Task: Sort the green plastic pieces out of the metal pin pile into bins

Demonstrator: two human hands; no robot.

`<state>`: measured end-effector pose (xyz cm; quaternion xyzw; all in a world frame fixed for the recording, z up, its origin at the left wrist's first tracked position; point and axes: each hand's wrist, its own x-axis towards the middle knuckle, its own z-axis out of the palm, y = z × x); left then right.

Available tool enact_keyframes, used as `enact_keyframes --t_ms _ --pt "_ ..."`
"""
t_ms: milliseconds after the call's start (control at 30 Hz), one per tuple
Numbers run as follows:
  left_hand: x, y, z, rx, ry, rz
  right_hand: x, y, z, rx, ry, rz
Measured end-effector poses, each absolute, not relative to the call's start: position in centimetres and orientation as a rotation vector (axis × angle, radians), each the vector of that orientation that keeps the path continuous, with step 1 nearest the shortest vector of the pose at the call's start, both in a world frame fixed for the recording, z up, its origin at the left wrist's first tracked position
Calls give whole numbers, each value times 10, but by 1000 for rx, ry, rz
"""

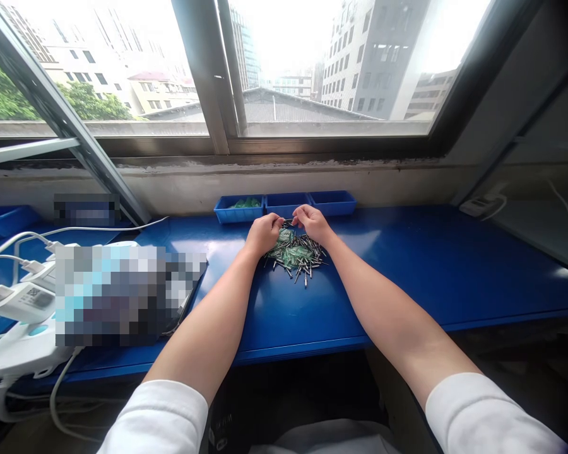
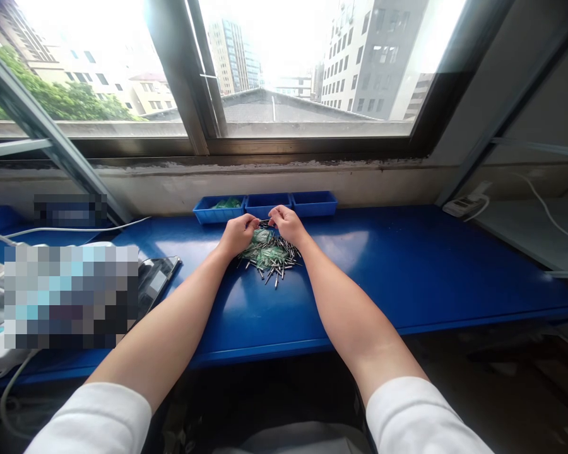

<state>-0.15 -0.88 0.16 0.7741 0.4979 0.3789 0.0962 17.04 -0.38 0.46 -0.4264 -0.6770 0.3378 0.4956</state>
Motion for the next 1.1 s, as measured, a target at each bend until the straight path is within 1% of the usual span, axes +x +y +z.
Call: enact_keyframes --t_ms 133,367,467,567,667,767,900,1100 --pt "-2 -8 0 2318 1420 1169 173 -4 7 -976 -1574 947" --pt "-1 -9 1 2313 1482 1111 177 -5 6 -987 -1554 977" --pt "-1 -10 4 2283 1530 1116 179 0 3 -1045 -1504 831" --pt "-2 -9 4 2220 1608 1117 184 6 2 -1170 -1436 604" --pt "-6 -5 1 2149 1686 1093 189 10 1 -1292 -1440 373" --pt "-10 -1 -4 2089 1735 1071 194 12 0 -1409 -1473 215" --pt "-12 3 -7 2036 1784 1042 197 15 -4 -1546 -1501 151" --pt "-14 4 -8 2044 1790 968 200 20 -14 -1644 -1569 233"
